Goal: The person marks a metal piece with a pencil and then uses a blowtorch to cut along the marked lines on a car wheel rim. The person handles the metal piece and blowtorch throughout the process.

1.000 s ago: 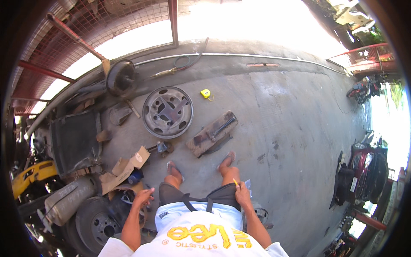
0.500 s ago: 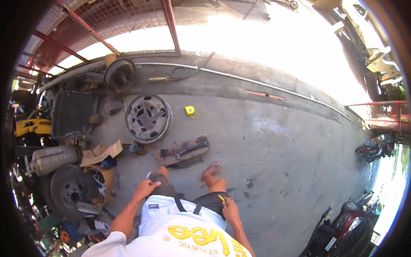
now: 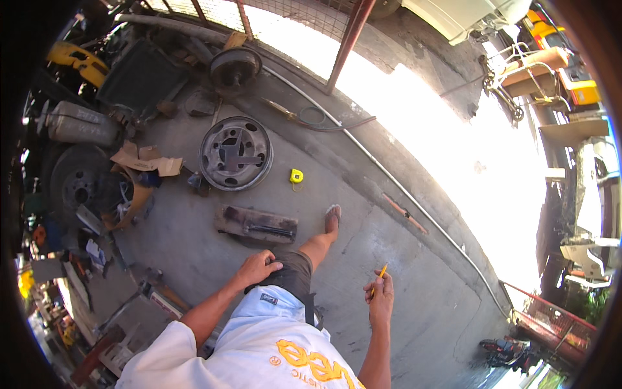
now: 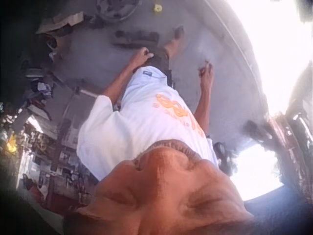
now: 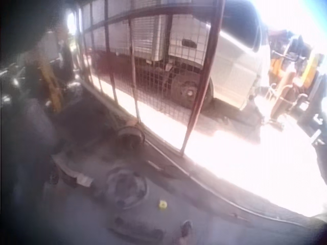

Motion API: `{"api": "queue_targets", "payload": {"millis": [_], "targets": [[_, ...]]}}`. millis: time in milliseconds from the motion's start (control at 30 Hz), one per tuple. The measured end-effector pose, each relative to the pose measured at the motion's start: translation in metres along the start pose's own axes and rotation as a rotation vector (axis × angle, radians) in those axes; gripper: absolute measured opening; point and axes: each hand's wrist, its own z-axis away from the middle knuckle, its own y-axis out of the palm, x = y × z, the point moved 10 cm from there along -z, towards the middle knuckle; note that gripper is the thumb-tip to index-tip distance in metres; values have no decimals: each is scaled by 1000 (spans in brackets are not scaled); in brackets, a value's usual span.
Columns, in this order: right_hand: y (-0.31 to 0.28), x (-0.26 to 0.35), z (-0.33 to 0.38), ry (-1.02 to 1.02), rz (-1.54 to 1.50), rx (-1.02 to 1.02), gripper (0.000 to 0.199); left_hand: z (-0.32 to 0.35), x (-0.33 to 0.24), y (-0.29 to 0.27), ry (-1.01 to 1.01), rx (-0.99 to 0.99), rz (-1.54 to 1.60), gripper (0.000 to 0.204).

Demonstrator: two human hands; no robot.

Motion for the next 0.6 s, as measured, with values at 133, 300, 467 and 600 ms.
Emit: {"api": "queue_targets", "payload": {"millis": [133, 300, 467, 600], "targets": [[33, 81, -71, -156, 77, 210, 35, -50, 25, -3, -148, -169, -11, 60], [92, 249, -125, -257, -138, 516, 30, -75, 27, -8, -360, -234, 198, 59], [89, 534, -13, -1231, -422, 1028, 30, -43, 9, -19, -460, -327, 274, 61], [116, 626, 46, -1719, -244, 1147, 28, -11, 4, -14, -571, -446, 309, 56]]}}
